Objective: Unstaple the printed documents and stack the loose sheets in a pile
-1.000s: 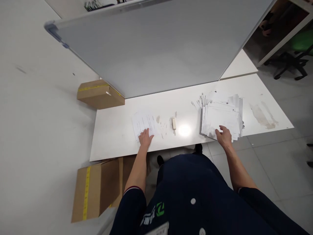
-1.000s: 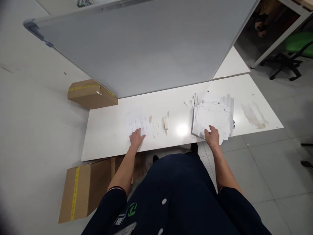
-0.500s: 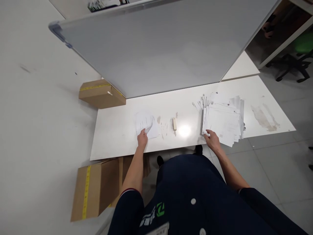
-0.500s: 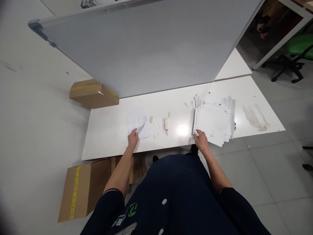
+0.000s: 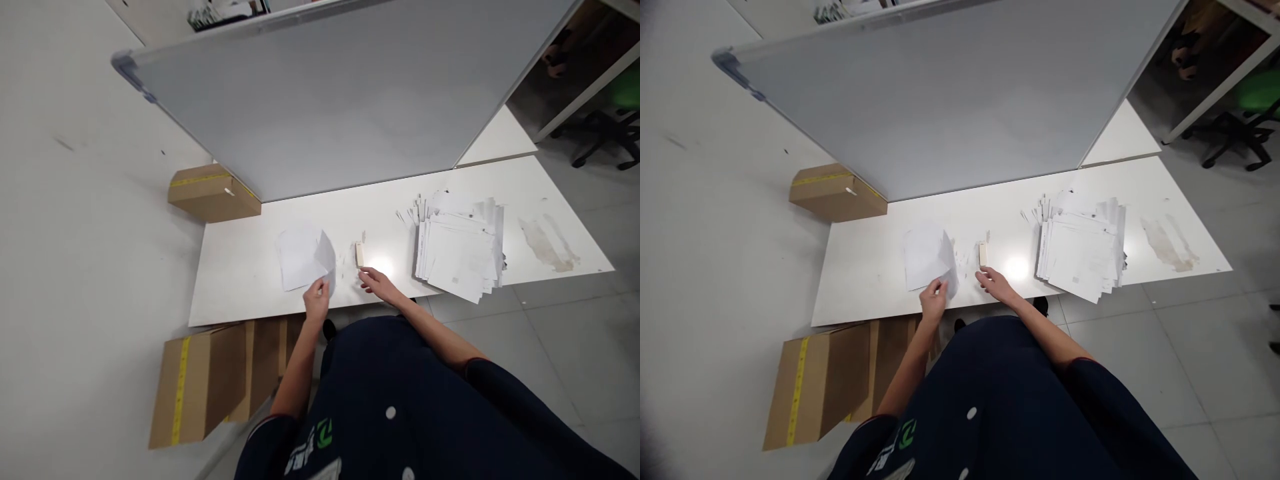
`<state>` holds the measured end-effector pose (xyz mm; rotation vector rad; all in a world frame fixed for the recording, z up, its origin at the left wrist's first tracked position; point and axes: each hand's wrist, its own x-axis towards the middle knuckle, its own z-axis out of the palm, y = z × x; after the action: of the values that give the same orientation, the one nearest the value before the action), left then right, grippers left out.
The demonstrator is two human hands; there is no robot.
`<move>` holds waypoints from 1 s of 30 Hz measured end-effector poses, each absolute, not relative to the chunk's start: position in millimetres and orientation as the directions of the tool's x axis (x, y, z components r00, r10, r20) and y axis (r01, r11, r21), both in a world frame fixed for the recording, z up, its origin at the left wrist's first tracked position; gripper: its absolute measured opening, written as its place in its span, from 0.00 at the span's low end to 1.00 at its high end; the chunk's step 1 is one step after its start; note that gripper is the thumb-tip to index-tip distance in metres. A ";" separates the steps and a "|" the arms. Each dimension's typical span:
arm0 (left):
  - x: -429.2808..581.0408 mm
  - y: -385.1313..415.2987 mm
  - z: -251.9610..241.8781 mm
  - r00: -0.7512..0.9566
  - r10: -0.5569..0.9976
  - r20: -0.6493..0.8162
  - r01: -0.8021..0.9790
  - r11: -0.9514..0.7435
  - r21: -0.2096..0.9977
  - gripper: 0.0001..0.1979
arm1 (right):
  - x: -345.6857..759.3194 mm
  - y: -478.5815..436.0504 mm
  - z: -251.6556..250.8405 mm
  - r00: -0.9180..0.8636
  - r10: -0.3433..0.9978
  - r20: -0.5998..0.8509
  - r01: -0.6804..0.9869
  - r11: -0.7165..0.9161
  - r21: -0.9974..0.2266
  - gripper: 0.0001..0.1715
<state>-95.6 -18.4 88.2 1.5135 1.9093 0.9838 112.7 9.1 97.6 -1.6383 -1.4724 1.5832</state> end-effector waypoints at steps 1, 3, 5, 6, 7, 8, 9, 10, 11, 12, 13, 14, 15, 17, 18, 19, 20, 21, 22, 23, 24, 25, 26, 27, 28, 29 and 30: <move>-84.8 -25.4 87.8 -0.179 0.982 0.056 0.590 0.062 0.805 0.12 | 103.1 13.1 94.6 -0.240 0.848 -0.473 0.356 -0.376 -0.856 0.25; -66.5 -36.5 85.1 -0.029 0.999 0.040 0.564 -0.017 0.826 0.13 | 89.4 19.4 86.2 -0.255 0.818 -0.515 0.356 -0.416 -0.837 0.23; -54.0 -42.3 81.8 0.098 0.995 -0.027 0.518 -0.028 0.855 0.14 | 83.4 22.6 77.0 -0.224 0.817 -0.531 0.412 -0.414 -0.812 0.17; -50.0 -42.9 80.4 0.133 0.988 -0.076 0.484 0.003 0.875 0.15 | 83.1 22.8 73.1 -0.206 0.822 -0.531 0.441 -0.406 -0.800 0.15; -47.2 -42.0 79.5 0.143 0.981 -0.130 0.441 0.055 0.896 0.16 | 84.0 22.0 70.2 -0.190 0.831 -0.523 0.471 -0.390 -0.791 0.15; -45.3 -39.7 78.8 0.127 0.974 -0.186 0.390 0.123 0.913 0.17 | 85.7 20.5 68.4 -0.179 0.842 -0.509 0.498 -0.369 -0.785 0.15; -44.1 -36.0 78.2 0.087 0.967 -0.241 0.329 0.201 0.923 0.18 | 87.5 18.2 67.7 -0.178 0.853 -0.491 0.519 -0.342 -0.783 0.17; -43.1 -31.2 77.7 0.033 0.955 -0.296 0.258 0.278 0.925 0.19 | 89.1 15.4 67.8 -0.187 0.862 -0.470 0.534 -0.312 -0.786 0.19; -42.3 -25.8 76.9 -0.021 0.937 -0.348 0.177 0.346 0.921 0.20 | 90.1 12.3 68.6 -0.205 0.870 -0.449 0.541 -0.281 -0.792 0.22; -41.4 -20.1 75.9 -0.062 0.916 -0.397 0.088 0.401 0.912 0.21 | 90.3 9.2 69.7 -0.228 0.875 -0.426 0.542 -0.250 -0.803 0.25; -40.3 -14.6 74.7 -0.083 0.893 -0.441 -0.005 0.442 0.897 0.22 | 89.8 6.3 70.8 -0.253 0.879 -0.404 0.537 -0.220 -0.814 0.27; -39.0 -9.6 73.3 -0.088 0.872 -0.481 -0.095 0.473 0.876 0.24 | 88.7 3.8 71.7 -0.278 0.881 -0.383 0.529 -0.193 -0.826 0.29; -37.7 -5.6 71.8 -0.081 0.855 -0.513 -0.172 0.495 0.852 0.25 | 87.3 1.9 72.2 -0.298 0.882 -0.365 0.519 -0.172 -0.838 0.29; -35.5 -0.8 69.1 -0.064 0.828 -0.556 -0.272 0.522 0.808 0.26 | 84.7 -0.1 72.1 -0.326 0.881 -0.342 0.498 -0.148 -0.855 0.30; -34.8 0.1 68.1 -0.060 0.819 -0.571 -0.299 0.531 0.793 0.26 | 83.9 -0.6 71.6 -0.332 0.881 -0.338 0.487 -0.146 -0.861 0.30; -34.5 0.2 67.4 -0.058 0.812 -0.581 -0.319 0.536 0.781 0.26 | 83.6 -0.8 70.9 -0.333 0.881 -0.337 0.478 -0.150 -0.865 0.31; -34.6 -0.3 66.9 -0.052 0.808 -0.587 -0.333 0.540 0.773 0.26 | 83.6 -0.9 70.1 -0.329 0.881 -0.340 0.470 -0.159 -0.868 0.31; -35.1 -1.2 66.6 -0.042 0.807 -0.589 -0.344 0.542 0.767 0.25 | 83.9 -1.1 69.4 -0.323 0.881 -0.345 0.462 -0.172 -0.870 0.32; -35.9 -2.2 66.3 -0.033 0.807 -0.589 -0.351 0.542 0.763 0.25 | 84.4 -1.4 68.9 -0.317 0.880 -0.353 0.453 -0.187 -0.872 0.33; -36.8 -3.3 66.0 -0.028 0.809 -0.588 -0.356 0.541 0.762 0.25 | 85.0 -1.6 68.6 -0.312 0.877 -0.364 0.443 -0.205 -0.873 0.34; -37.9 -4.3 65.6 -0.028 0.810 -0.586 -0.358 0.540 0.762 0.25 | 85.6 -1.9 68.6 -0.310 0.873 -0.377 0.433 -0.223 -0.873 0.35; -39.0 -5.3 65.0 -0.031 0.810 -0.585 -0.360 0.537 0.762 0.25 | 86.1 -2.1 68.9 -0.310 0.867 -0.391 0.422 -0.243 -0.874 0.36; -40.1 -6.3 64.3 -0.034 0.811 -0.584 -0.363 0.535 0.763 0.25 | 86.6 -2.1 69.5 -0.313 0.859 -0.405 0.410 -0.262 -0.873 0.37; -41.2 -7.3 63.5 -0.035 0.813 -0.582 -0.367 0.531 0.764 0.25 | 87.0 -2.1 70.4 -0.318 0.851 -0.419 0.398 -0.281 -0.873 0.37; -42.2 -8.2 62.5 -0.031 0.816 -0.578 -0.372 0.527 0.764 0.25 | 87.5 -1.9 71.5 -0.324 0.843 -0.430 0.386 -0.298 -0.873 0.38; -43.2 -9.2 61.6 -0.025 0.819 -0.574 -0.376 0.524 0.764 0.25 | 87.8 -1.6 72.8 -0.328 0.836 -0.439 0.373 -0.313 -0.874 0.39; -44.0 -10.1 60.6 -0.020 0.821 -0.570 -0.380 0.521 0.764 0.25 | 88.1 -1.4 74.1 -0.332 0.831 -0.447 0.359 -0.326 -0.874 0.40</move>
<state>-44.0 -10.1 60.6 0.4467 1.2539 1.0077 88.1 -1.4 74.1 -1.5254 -1.5330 1.6986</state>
